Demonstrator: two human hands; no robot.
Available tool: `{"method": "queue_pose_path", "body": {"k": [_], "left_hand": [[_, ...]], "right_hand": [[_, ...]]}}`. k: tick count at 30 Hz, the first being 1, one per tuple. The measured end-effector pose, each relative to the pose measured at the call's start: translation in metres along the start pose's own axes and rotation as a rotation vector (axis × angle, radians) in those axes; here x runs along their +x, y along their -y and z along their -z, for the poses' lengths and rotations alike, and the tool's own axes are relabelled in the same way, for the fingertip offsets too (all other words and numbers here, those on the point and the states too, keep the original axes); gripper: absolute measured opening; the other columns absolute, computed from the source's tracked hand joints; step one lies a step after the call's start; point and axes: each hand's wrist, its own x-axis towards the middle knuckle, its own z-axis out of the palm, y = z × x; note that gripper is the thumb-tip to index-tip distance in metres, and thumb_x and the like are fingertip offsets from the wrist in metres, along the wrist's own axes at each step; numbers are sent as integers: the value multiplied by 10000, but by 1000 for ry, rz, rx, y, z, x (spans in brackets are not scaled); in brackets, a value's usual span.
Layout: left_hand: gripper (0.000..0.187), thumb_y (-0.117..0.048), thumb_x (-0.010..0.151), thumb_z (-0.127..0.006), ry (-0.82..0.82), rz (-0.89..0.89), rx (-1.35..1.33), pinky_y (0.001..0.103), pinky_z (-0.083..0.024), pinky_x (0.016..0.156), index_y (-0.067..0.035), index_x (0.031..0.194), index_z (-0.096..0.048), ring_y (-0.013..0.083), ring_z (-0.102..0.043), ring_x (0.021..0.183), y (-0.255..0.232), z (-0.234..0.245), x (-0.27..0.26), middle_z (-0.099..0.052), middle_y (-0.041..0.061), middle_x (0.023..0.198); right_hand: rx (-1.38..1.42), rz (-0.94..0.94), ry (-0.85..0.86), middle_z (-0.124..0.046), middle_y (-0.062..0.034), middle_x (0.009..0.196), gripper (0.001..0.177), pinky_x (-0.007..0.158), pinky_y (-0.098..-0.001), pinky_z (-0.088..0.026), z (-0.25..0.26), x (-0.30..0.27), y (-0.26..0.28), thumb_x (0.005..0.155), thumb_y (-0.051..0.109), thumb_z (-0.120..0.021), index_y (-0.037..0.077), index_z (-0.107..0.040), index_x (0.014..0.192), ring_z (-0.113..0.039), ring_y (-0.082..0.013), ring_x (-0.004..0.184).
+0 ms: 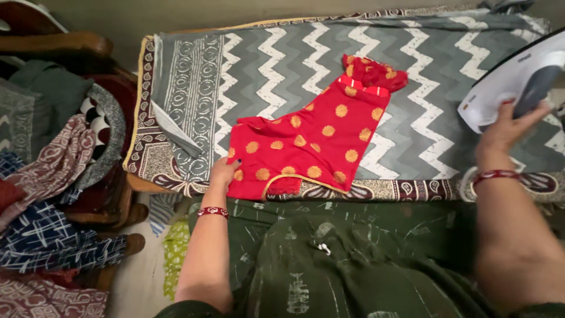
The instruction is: The person irons a red patterned garment on a patterned cloth-covered surface. They repeatedly smooth the fabric, use a white electric iron to press different sections, and fold the garment into a compact shape. The person handles the garment by hand to adjust its position and ensure even ironing.
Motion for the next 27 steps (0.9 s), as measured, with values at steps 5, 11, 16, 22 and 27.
{"method": "queue_pose_path", "body": {"k": [5,11,16,22,27], "left_hand": [[324,-169,888,-692,-57,-101,-263,342,-556,767,-28,1178,-726,169,-704,890,22,6,-12,-770,73,1031],[289,-172,932,-688,-19,-146,-304,325,-554,780,-26,1181,-696,148,-696,897,48,15,-16,-764,82,1046],[301,-164,909,-737,15,-49,-321,339,-563,763,2,1159,-719,180,-712,874,29,11,-14,-772,103,1030],[429,-181,803,-806,-98,-179,-125,362,-560,810,-5,1175,-687,241,-722,931,22,13,-13,-769,116,1048],[586,-274,746,-864,-271,-223,141,413,-539,865,-6,1207,-619,335,-719,964,-2,-3,3,-742,176,1041]], "right_hand": [[-93,109,-15,-421,-171,1601,736,1290,-374,-403,4,-58,-13,1088,-65,-639,3,-129,1614,-492,-268,1520],[-179,-183,34,-588,-101,1350,634,958,-347,-518,17,-65,14,1036,35,-694,32,-321,1549,-615,-208,1162],[-278,-97,91,-609,-104,1314,606,943,-344,-571,10,-72,32,958,-8,-722,30,-423,1484,-645,-211,1160],[-191,-97,-121,-470,-58,1248,539,828,-354,-523,4,-119,93,874,-46,-662,47,-417,1346,-536,-182,1051],[-337,146,349,-571,-110,1173,224,876,-322,-532,-48,-152,85,977,30,-683,25,-611,1189,-602,-187,1017]]}}
